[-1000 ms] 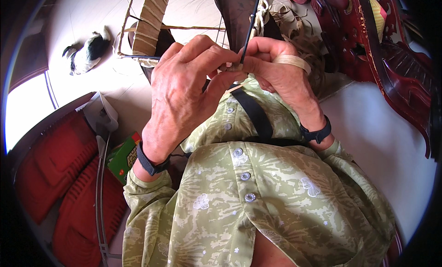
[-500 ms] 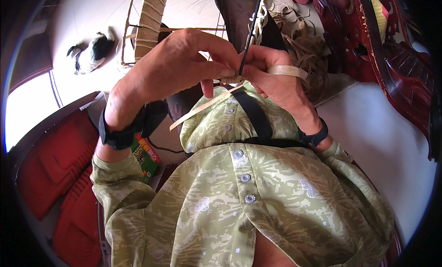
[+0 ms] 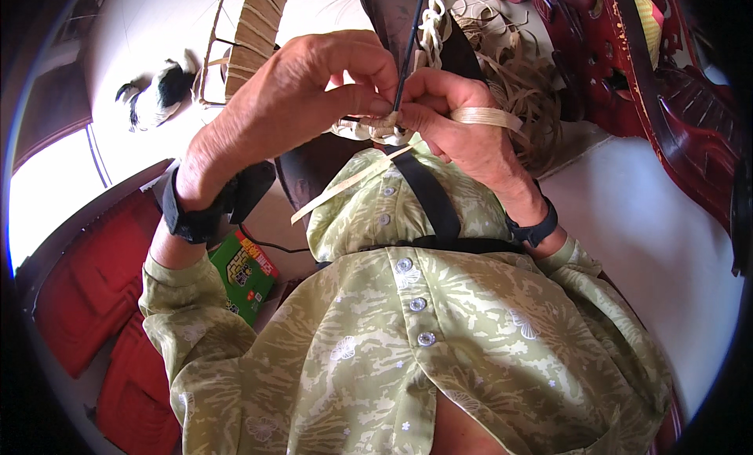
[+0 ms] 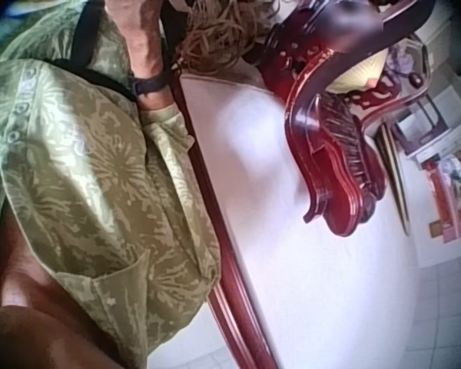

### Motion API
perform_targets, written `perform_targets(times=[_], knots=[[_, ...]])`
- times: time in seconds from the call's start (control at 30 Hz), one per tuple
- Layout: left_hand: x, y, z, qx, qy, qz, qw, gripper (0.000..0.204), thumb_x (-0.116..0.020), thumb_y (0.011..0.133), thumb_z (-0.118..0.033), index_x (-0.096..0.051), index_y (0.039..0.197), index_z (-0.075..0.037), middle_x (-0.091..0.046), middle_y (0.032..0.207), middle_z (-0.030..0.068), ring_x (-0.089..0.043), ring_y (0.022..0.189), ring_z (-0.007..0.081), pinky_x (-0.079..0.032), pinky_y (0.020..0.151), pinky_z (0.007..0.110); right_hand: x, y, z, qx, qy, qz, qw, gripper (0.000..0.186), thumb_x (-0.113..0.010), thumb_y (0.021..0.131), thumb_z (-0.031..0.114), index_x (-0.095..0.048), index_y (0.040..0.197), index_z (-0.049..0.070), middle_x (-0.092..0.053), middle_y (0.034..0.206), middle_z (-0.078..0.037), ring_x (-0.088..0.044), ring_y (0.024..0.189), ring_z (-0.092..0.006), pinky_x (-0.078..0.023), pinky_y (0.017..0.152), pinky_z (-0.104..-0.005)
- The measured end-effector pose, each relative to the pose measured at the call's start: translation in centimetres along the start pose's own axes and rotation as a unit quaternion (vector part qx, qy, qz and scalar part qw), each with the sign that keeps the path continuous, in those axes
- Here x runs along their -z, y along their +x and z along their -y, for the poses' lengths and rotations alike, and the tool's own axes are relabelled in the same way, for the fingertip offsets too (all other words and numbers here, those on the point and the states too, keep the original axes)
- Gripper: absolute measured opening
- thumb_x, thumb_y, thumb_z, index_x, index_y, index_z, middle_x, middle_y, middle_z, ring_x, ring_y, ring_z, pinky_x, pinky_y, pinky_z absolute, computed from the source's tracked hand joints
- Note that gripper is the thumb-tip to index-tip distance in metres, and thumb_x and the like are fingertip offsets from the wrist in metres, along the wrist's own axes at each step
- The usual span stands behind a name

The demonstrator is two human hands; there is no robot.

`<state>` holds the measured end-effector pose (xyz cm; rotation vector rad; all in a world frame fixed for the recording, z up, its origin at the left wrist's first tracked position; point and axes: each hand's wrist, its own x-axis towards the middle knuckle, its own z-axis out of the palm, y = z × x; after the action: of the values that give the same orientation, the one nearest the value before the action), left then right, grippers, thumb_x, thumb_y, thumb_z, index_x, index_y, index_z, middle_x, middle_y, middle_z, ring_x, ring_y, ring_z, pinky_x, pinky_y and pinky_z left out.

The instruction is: The person weaves thin strips through a wire basket frame, pulling the strips tight and securing them around the top edge.

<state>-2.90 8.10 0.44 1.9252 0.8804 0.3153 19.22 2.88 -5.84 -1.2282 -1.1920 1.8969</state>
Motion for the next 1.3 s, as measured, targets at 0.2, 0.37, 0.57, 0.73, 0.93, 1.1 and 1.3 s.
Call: perform_targets(times=[0.2,0.37,0.57,0.73,0.93,1.1,1.3], knots=[[-1.0,-0.5,-0.1,-0.137,0.204,-0.129,0.961,0.008,-0.064,0.08,-0.002,-0.064,0.088,-0.004,-0.063,0.082,0.0092,-0.065,0.084,0.0289,-0.052,0.079,0.038,0.3,0.4,-0.8,0.037,0.032,0.021,0.999,0.009,-0.07,0.095,0.008,-0.064,0.098,0.002,-0.057,0.066,0.006,-0.04,0.051,0.0009,-0.027,0.044,-0.0198],[-1.5,-1.5,-1.7,-0.119,0.274,-0.17,0.939,0.01,-0.063,0.081,0.003,-0.065,0.089,-0.002,-0.064,0.086,0.0108,-0.065,0.083,0.0304,-0.053,0.08,0.038,0.0,0.3,-0.5,0.043,0.023,0.006,0.999,0.011,-0.071,0.095,0.01,-0.064,0.099,0.002,-0.057,0.066,0.006,-0.04,0.051,0.001,-0.028,0.044,-0.0188],[-2.3,-3.4,-2.6,-0.01,0.11,-0.166,0.98,0.007,-0.064,0.088,0.002,-0.067,0.095,0.002,-0.065,0.093,0.0107,-0.067,0.087,0.0249,-0.054,0.074,0.034,-0.5,-0.3,-0.4,0.059,-0.028,-0.057,0.996,0.011,-0.071,0.095,0.01,-0.065,0.1,0.003,-0.061,0.071,0.005,-0.043,0.054,0.0011,-0.031,0.045,-0.0179],[-4.4,-4.4,-2.4,-0.037,0.102,-0.239,0.965,0.02,-0.076,0.079,0.003,-0.068,0.097,0.0,-0.065,0.096,0.0104,-0.066,0.085,0.025,-0.053,0.074,0.034,0.4,-0.8,-0.6,0.061,-0.069,-0.049,0.995,0.01,-0.071,0.095,0.01,-0.066,0.099,0.003,-0.062,0.074,0.005,-0.045,0.055,0.0012,-0.032,0.047,-0.0175],[-6.6,-4.0,-1.4,-0.082,0.111,-0.312,0.94,0.017,-0.071,0.081,0.003,-0.064,0.093,-0.007,-0.065,0.087,0.0045,-0.062,0.081,0.0287,-0.05,0.075,0.038,-0.5,-3.5,2.9,0.003,-0.087,-0.053,0.995,0.012,-0.072,0.095,0.014,-0.068,0.096,0.002,-0.062,0.073,0.006,-0.044,0.056,0.0019,-0.03,0.047,-0.0179],[-7.7,-3.8,-0.8,-0.103,0.062,-0.365,0.923,0.023,-0.069,0.077,0.01,-0.064,0.092,-0.007,-0.069,0.092,0.0041,-0.064,0.08,0.0267,-0.051,0.072,0.036,-0.4,-5.3,6.7,-0.106,-0.138,-0.014,0.985,0.012,-0.069,0.097,0.014,-0.07,0.094,0.003,-0.061,0.064,0.003,-0.045,0.049,0.0008,-0.028,0.042,-0.0184],[-7.8,-4.0,-0.3,-0.124,0.093,-0.383,0.911,0.024,-0.071,0.074,0.01,-0.064,0.091,-0.006,-0.071,0.092,0.0054,-0.064,0.08,0.0267,-0.05,0.075,0.036,-1.3,-5.1,8.7,-0.084,-0.095,0.025,0.992,0.018,-0.065,0.098,0.017,-0.07,0.094,0.0,-0.058,0.055,0.0,-0.039,0.038,-0.0005,-0.026,0.037,-0.0178]])
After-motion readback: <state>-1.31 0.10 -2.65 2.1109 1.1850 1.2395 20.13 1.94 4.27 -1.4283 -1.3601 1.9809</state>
